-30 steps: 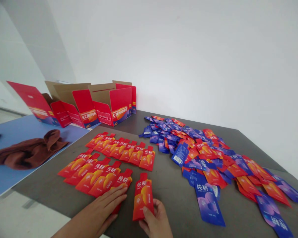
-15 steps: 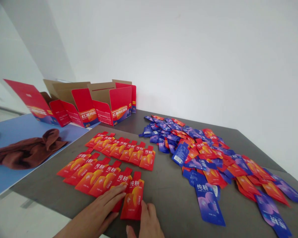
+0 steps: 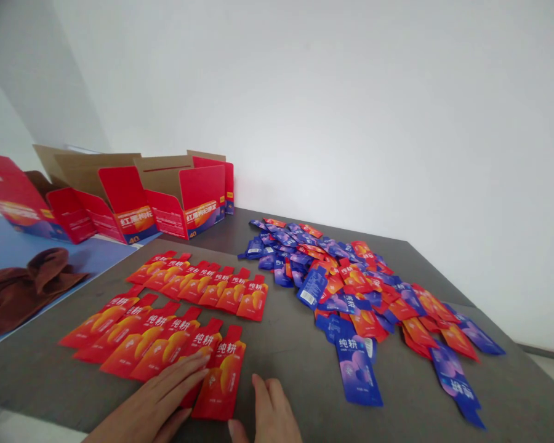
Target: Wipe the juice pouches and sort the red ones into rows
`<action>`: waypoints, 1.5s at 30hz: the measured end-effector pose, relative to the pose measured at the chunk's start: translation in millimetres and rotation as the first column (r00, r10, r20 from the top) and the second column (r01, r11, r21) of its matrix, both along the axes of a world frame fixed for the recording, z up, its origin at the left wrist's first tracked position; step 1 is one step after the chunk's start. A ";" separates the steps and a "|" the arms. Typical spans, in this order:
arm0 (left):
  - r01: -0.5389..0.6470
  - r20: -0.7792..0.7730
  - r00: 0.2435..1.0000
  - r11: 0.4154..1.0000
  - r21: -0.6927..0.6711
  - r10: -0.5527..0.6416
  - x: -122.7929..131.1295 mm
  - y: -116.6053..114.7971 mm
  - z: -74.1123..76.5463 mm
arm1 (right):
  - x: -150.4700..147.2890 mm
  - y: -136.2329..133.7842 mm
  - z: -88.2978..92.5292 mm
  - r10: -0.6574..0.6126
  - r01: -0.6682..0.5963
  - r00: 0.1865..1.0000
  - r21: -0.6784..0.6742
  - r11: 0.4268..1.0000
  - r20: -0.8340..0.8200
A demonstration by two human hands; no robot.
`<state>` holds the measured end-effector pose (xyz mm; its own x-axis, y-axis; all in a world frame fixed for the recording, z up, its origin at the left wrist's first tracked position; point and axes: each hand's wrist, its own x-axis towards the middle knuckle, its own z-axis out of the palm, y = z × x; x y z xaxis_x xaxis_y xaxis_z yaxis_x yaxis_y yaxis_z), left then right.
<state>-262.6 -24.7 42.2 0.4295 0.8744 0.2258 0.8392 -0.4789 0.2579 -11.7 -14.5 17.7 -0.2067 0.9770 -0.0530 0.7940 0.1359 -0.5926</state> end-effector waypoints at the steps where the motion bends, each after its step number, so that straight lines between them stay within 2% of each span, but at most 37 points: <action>1: 0.014 0.031 0.999 1.000 0.022 -0.015 0.8 0.1 1.8 | 14.6 7.2 5.3 -0.009 0.010 1.000 0.035 0.999 -0.019; 3: 0.057 0.089 0.994 0.997 0.048 -0.061 6.7 2.7 10.7 | 48.0 24.2 16.4 -0.073 0.073 0.997 0.147 0.986 -0.005; 6: 0.124 0.120 0.985 0.992 0.007 -0.123 28.5 18.2 36.7 | 99.9 54.2 33.0 -0.219 0.165 0.968 0.346 0.924 0.124; 9: 0.192 0.116 0.976 0.979 -0.071 -0.183 64.2 52.8 64.4 | 138.9 86.6 45.0 -0.288 0.177 0.935 0.432 0.884 0.206; 11: 0.243 0.097 0.967 0.967 -0.079 -0.235 92.8 85.0 73.7 | 151.7 108.1 47.9 -0.302 0.174 0.926 0.452 0.875 0.228; 14: 0.307 0.009 0.952 0.952 0.000 -0.307 136.7 137.0 69.2 | 152.8 136.2 44.2 -0.257 0.103 0.925 0.465 0.879 0.280; 18: 0.324 -0.060 0.945 0.945 0.043 -0.321 181.0 192.0 46.7 | 145.5 155.7 33.6 -0.169 0.000 0.925 0.446 0.895 0.340; 22: 0.369 -0.117 0.925 0.928 0.047 -0.362 195.1 222.0 32.5 | 151.1 152.2 27.7 -0.175 0.006 0.922 0.438 0.899 0.346; 26: 0.353 -0.111 0.932 0.933 0.068 -0.345 191.5 236.7 33.1 | 158.6 145.0 25.7 -0.225 0.067 0.924 0.448 0.892 0.310; 28: 0.266 -0.079 0.963 0.959 0.098 -0.259 190.0 244.7 37.1 | 159.2 144.6 24.6 -0.235 0.088 0.929 0.444 0.891 0.287; 31: -0.013 0.017 1.000 0.986 0.165 0.010 188.7 263.8 43.9 | 158.5 146.7 22.9 -0.236 0.108 0.938 0.434 0.894 0.254; 33: -0.234 0.095 0.971 0.953 0.193 0.219 185.4 280.5 48.1 | 158.5 147.8 22.1 -0.234 0.115 0.943 0.428 0.896 0.235; 35: -0.405 0.152 0.912 0.895 0.189 0.381 179.5 296.3 51.5 | 158.8 148.2 22.1 -0.229 0.118 0.948 0.423 0.899 0.221; 37: -0.509 0.175 0.858 0.844 0.169 0.482 174.2 306.8 53.9 | 159.0 148.0 22.8 -0.225 0.121 0.952 0.418 0.900 0.209; 39: -0.553 0.180 0.831 0.816 0.170 0.526 174.8 308.6 54.5 | 158.6 147.7 23.6 -0.224 0.126 0.954 0.416 0.901 0.197; 41: -0.502 0.156 0.864 0.843 0.194 0.478 184.7 301.6 52.6 | 157.7 147.4 24.3 -0.224 0.131 0.957 0.414 0.901 0.186; 45: -0.140 -0.008 0.990 0.977 0.163 0.143 226.9 274.6 41.1 | 156.3 147.0 24.6 -0.219 0.134 0.961 0.414 0.900 0.166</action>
